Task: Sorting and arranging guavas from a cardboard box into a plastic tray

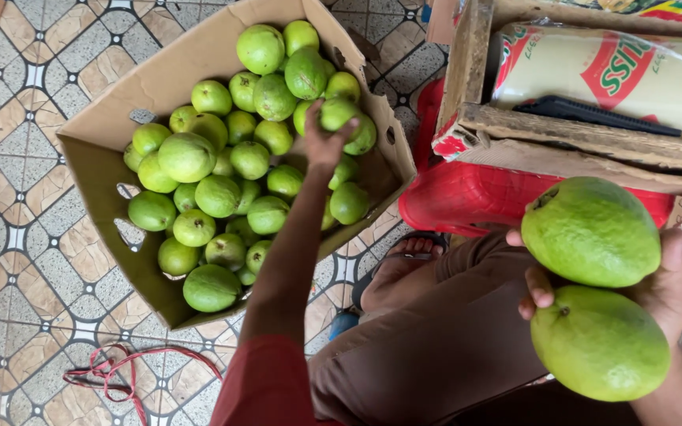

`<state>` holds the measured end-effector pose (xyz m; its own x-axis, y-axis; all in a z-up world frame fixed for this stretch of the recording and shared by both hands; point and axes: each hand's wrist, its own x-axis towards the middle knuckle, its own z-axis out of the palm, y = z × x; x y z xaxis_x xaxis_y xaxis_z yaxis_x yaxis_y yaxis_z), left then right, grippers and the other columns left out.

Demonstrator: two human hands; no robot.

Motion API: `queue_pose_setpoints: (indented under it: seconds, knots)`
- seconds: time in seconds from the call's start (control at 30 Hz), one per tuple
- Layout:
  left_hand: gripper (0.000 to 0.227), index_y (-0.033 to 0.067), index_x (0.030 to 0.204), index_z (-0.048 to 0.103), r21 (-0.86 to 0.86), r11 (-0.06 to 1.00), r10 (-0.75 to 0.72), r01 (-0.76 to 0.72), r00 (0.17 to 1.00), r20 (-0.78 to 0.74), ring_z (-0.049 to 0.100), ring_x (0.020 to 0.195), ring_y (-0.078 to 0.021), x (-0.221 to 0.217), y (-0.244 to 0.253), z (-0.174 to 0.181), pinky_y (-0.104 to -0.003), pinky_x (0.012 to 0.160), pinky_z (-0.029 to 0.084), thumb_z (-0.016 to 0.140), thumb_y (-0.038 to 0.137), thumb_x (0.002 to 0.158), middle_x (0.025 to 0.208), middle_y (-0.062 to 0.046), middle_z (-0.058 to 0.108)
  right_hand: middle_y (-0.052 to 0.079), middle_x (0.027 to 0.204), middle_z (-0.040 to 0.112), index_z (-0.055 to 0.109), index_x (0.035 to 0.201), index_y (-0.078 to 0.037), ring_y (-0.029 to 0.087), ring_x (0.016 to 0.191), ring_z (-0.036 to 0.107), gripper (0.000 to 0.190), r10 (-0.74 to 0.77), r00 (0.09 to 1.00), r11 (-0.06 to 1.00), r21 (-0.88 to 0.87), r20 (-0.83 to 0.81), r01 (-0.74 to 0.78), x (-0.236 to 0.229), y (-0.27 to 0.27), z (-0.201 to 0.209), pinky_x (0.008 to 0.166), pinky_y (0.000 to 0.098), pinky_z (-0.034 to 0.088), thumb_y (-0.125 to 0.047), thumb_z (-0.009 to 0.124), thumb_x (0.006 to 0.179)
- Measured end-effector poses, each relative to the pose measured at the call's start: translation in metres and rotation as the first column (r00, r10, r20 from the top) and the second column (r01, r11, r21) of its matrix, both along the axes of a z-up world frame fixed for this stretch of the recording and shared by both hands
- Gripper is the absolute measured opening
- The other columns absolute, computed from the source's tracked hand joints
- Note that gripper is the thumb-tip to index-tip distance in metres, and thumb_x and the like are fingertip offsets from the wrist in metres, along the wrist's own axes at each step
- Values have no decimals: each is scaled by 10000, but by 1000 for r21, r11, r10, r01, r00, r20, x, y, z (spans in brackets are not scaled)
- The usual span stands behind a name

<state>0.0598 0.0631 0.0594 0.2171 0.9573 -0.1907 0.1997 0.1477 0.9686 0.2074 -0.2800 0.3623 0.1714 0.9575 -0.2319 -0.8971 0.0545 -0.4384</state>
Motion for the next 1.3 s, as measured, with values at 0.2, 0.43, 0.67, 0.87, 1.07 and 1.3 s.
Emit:
queue_pose_setpoints:
  seconds: [0.2, 0.43, 0.67, 0.87, 1.07, 1.3]
  knots:
    - [695, 205, 1337, 533, -595, 804, 374, 3, 775, 509, 636, 1167, -337, -83, -38, 10, -487, 812, 594, 807, 403, 730, 1315, -140, 635, 419, 1330, 581, 530, 1414, 139, 381, 771, 650, 826, 29, 999, 1000, -8, -17, -29, -4, 4, 7, 668, 537, 505, -382, 985, 962]
    - [912, 38, 1403, 516, -629, 656, 373, 418, 545, 751, 729, 903, -369, -119, -64, 3, -388, 759, 655, 763, 612, 739, 1159, -277, 686, 434, 1387, 546, 512, 1451, 122, 409, 775, 627, 768, 32, 998, 999, 14, -57, -32, -1, 3, 0, 685, 578, 497, -450, 781, 1014]
    - [558, 138, 1245, 528, -545, 836, 344, -62, 834, 432, 627, 1047, -284, -100, -70, 26, -442, 854, 538, 676, 357, 754, 1144, -136, 639, 391, 1417, 552, 500, 1477, 86, 391, 771, 608, 763, 22, 997, 1000, 8, -68, -21, -3, 0, 0, 686, 559, 467, -373, 875, 996]
    - [705, 114, 1264, 477, -252, 903, 343, -349, 937, -69, 620, 1129, -249, -102, -60, -9, -374, 986, 503, 707, 532, 746, 1251, -161, 643, 414, 1385, 564, 520, 1466, 88, 376, 733, 610, 731, -7, 1000, 1000, -29, -9, 6, -4, -3, 0, 658, 546, 479, -387, 817, 995]
    - [800, 188, 1274, 439, -101, 979, 112, -177, 879, -463, 659, 1153, -387, -95, -64, 1, -517, 966, 500, 743, 671, 713, 1310, -188, 646, 419, 1427, 529, 495, 1484, 97, 397, 796, 596, 740, 26, 997, 1000, 16, -67, -25, -2, -4, -2, 713, 565, 450, -348, 852, 1011]
    - [837, 9, 1357, 389, -153, 988, -116, -7, 615, -780, 623, 1090, -527, -87, -60, 14, -593, 921, 524, 567, 694, 911, 1362, -251, 378, 450, 1400, 523, 510, 1491, 66, 418, 828, 636, 776, 43, 998, 998, 37, -43, -42, -2, -3, 1, 733, 588, 479, -354, 940, 1001]
